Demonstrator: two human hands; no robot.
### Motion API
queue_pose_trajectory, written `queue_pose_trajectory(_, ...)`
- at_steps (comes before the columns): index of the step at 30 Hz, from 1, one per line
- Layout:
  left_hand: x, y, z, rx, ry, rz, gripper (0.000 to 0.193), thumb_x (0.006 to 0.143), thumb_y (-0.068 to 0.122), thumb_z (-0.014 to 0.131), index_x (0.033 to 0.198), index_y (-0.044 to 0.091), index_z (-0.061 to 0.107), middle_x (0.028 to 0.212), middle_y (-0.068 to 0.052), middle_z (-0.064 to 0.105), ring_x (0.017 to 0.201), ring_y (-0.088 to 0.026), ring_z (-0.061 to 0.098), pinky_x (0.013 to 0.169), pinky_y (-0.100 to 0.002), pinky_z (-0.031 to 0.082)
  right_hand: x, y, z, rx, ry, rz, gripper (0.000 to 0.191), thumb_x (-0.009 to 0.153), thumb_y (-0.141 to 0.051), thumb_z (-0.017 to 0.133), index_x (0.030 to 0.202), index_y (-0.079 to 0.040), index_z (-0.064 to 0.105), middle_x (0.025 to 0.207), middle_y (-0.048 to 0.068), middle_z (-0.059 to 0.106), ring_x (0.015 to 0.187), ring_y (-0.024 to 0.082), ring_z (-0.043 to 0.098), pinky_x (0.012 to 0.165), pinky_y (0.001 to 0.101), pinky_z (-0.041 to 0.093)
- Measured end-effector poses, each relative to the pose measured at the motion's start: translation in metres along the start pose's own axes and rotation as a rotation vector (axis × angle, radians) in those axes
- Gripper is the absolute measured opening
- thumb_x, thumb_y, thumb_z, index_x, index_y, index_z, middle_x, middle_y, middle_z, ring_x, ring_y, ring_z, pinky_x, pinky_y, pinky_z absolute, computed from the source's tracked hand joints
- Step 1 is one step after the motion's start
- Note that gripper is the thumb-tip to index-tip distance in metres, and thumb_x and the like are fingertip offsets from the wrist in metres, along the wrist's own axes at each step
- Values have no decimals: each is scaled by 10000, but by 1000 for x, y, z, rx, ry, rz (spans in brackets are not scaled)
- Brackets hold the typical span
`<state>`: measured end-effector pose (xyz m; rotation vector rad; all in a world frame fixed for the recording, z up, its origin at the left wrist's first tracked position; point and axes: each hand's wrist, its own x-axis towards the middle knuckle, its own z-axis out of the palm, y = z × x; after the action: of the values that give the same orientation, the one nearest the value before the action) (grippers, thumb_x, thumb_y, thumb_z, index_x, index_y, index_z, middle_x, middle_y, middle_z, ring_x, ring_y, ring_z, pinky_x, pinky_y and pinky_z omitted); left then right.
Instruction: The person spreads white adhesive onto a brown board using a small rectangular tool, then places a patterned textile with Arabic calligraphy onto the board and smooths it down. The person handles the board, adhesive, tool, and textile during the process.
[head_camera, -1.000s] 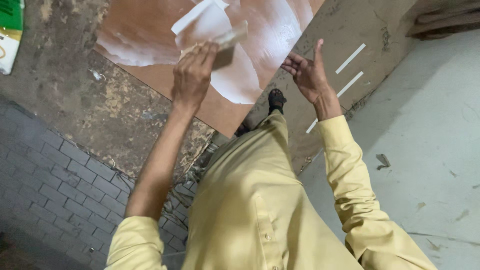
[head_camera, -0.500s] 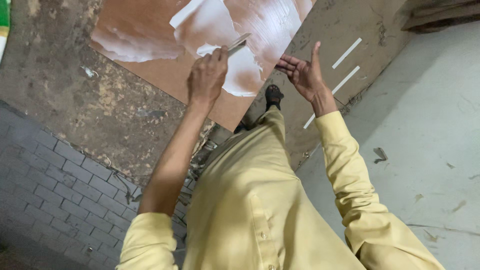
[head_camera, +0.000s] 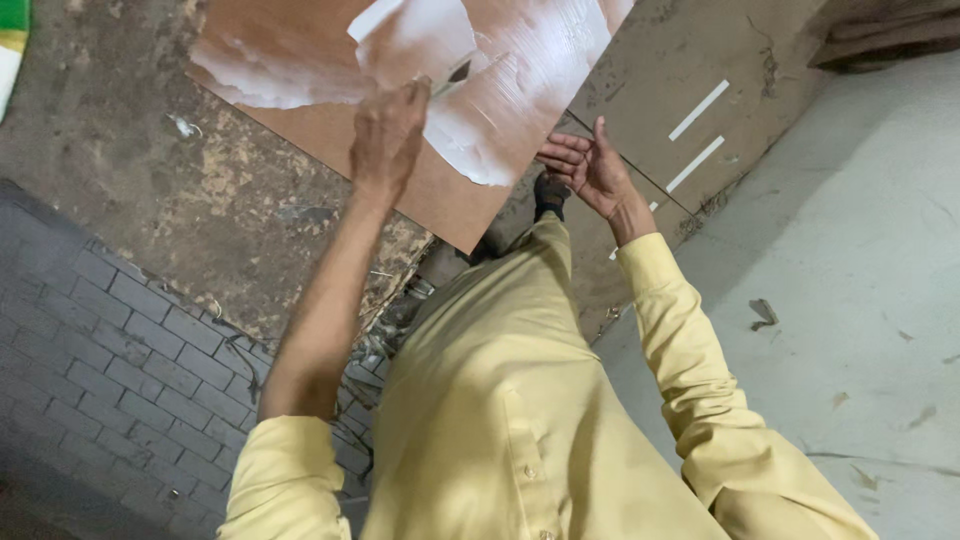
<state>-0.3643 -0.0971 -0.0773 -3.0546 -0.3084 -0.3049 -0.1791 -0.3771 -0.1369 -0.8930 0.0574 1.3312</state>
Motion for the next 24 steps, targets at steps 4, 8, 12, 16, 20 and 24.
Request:
queue_pose_trajectory(4, -60, 70, -5, -70, 109, 156, 248, 964, 83, 632, 1203, 23, 664, 1043, -103, 727, 817, -228, 718, 645, -379, 618, 7, 0, 8, -9, 1, -4, 604, 1060, -554, 487, 1331, -28, 608, 1278, 137, 694, 1200, 243, 675, 1016, 387, 543)
queue_pose_trajectory(8, -115, 91, -17, -201, 107, 311, 276, 1007, 77, 606, 1280, 41, 620, 1129, -131, 731, 905, -257, 741, 821, -415, 646, 11, 17, 20, -125, 127, -32, 338, 980, -314, 626, 1211, -71, 671, 1192, 59, 760, 1111, 186, 726, 965, 347, 561)
queue_pose_trajectory(12, -65, 14, -12, -221, -15, 134, 401, 1048, -36, 646, 1444, 7, 602, 1133, -192, 752, 857, -264, 751, 641, -330, 626, 16, 30, 30, -115, 218, -97, 146, 1077, -192, 689, 1066, -46, 681, 960, 67, 737, 868, 178, 698, 773, 354, 533)
queue_pose_trajectory(16, -8, 13, 3, -217, -9, 30, 492, 999, -129, 599, 1459, 42, 562, 1323, -160, 683, 1057, -293, 733, 827, -386, 652, 17, 10, 21, -188, 261, -177, 119, 1031, -172, 681, 1040, -56, 703, 963, 41, 759, 844, 139, 720, 851, 319, 627)
queue_pose_trajectory(20, -46, 96, 3, -64, 121, 238, 504, 821, -55, 639, 1319, 21, 607, 1331, -161, 695, 1105, -358, 721, 890, -402, 634, 11, -14, 3, -207, 377, -125, 115, 1033, -191, 692, 1027, -76, 687, 927, 17, 735, 814, 140, 709, 847, 335, 635)
queue_pose_trajectory(24, -64, 88, -10, -142, 25, 281, 320, 1019, -18, 635, 1338, -44, 620, 1234, -211, 696, 1068, -326, 728, 922, -408, 631, 2, -14, -10, -213, 382, -132, 198, 1040, -278, 634, 1064, -92, 697, 938, 20, 734, 849, 160, 698, 856, 373, 563)
